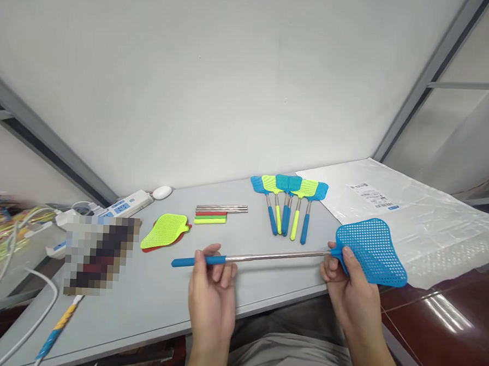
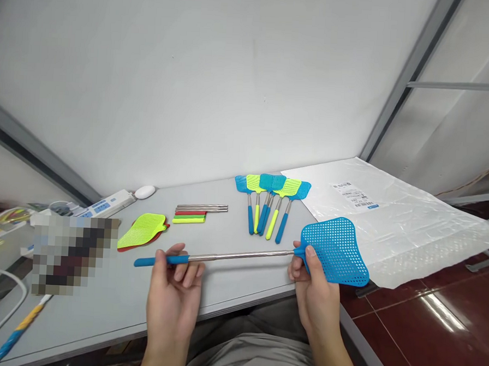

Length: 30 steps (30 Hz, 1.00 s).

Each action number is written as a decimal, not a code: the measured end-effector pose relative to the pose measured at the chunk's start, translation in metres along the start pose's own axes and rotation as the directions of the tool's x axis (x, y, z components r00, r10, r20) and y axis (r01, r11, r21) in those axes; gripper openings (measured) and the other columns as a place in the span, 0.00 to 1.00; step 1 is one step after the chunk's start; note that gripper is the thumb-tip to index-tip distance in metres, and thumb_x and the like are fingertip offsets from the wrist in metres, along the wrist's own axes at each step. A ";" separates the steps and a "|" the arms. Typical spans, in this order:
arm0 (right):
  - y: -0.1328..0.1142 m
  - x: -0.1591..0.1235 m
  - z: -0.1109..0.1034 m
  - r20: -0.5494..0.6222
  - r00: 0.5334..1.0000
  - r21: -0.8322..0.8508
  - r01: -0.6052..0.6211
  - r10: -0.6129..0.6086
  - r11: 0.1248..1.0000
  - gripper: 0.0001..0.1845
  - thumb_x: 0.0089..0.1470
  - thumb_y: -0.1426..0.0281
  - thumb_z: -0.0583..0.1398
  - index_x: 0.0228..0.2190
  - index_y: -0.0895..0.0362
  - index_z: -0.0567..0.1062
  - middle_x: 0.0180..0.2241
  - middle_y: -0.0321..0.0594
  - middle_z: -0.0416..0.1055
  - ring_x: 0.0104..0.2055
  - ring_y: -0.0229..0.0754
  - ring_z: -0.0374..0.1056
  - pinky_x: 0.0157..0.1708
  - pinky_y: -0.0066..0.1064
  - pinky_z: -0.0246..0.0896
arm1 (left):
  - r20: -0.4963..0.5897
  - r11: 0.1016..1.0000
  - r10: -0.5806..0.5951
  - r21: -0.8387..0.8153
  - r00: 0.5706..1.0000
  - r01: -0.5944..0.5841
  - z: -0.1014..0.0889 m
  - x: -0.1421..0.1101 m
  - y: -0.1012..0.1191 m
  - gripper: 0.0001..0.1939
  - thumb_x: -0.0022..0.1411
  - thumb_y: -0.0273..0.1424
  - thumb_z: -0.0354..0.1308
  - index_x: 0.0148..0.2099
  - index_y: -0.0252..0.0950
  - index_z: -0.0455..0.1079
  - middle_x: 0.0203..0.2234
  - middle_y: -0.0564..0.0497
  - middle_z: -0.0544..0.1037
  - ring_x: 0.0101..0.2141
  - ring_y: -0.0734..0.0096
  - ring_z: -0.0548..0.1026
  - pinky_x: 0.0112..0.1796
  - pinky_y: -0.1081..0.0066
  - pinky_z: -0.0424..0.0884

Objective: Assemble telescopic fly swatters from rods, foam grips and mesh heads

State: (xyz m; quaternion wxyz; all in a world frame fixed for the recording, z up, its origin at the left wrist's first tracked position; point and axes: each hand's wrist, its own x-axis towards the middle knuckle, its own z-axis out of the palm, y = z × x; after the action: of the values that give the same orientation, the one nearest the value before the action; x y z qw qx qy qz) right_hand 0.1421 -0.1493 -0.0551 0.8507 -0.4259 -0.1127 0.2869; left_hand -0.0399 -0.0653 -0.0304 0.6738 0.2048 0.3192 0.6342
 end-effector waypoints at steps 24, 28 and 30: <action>0.008 -0.023 0.013 0.005 0.999 0.011 -0.032 0.032 0.999 0.09 0.53 0.64 0.65 0.34 0.56 0.76 0.25 0.33 0.69 0.21 0.31 0.58 0.19 0.25 0.54 | 0.366 0.637 0.126 0.683 0.922 -0.358 -0.025 0.013 0.025 0.26 0.65 0.49 0.48 0.27 0.35 0.74 0.22 0.48 0.72 0.27 0.69 0.68 0.30 0.73 0.64; 0.017 -0.039 0.018 0.064 0.996 -0.026 -0.069 0.070 0.997 0.11 0.56 0.62 0.62 0.36 0.57 0.76 0.17 0.31 0.63 0.19 0.32 0.57 0.20 0.25 0.54 | 0.401 0.658 -0.051 0.702 0.915 -0.272 -0.009 -0.011 0.004 0.29 0.66 0.50 0.47 0.23 0.35 0.71 0.18 0.49 0.67 0.22 0.70 0.64 0.26 0.72 0.60; 0.015 -0.040 0.018 0.045 0.998 -0.024 -0.044 0.045 0.999 0.11 0.57 0.61 0.62 0.36 0.57 0.76 0.16 0.31 0.63 0.19 0.32 0.57 0.20 0.25 0.54 | 0.401 0.686 -0.068 0.684 0.914 -0.249 -0.004 -0.019 0.000 0.29 0.66 0.50 0.46 0.22 0.35 0.70 0.16 0.51 0.64 0.20 0.72 0.61 0.23 0.72 0.57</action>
State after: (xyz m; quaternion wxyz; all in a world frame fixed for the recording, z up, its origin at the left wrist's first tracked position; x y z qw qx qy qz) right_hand 0.0957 -0.1538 -0.0544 0.8363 -0.4313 -0.1256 0.3142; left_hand -0.0426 -0.0842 -0.0303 0.5555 0.5922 0.3890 0.4352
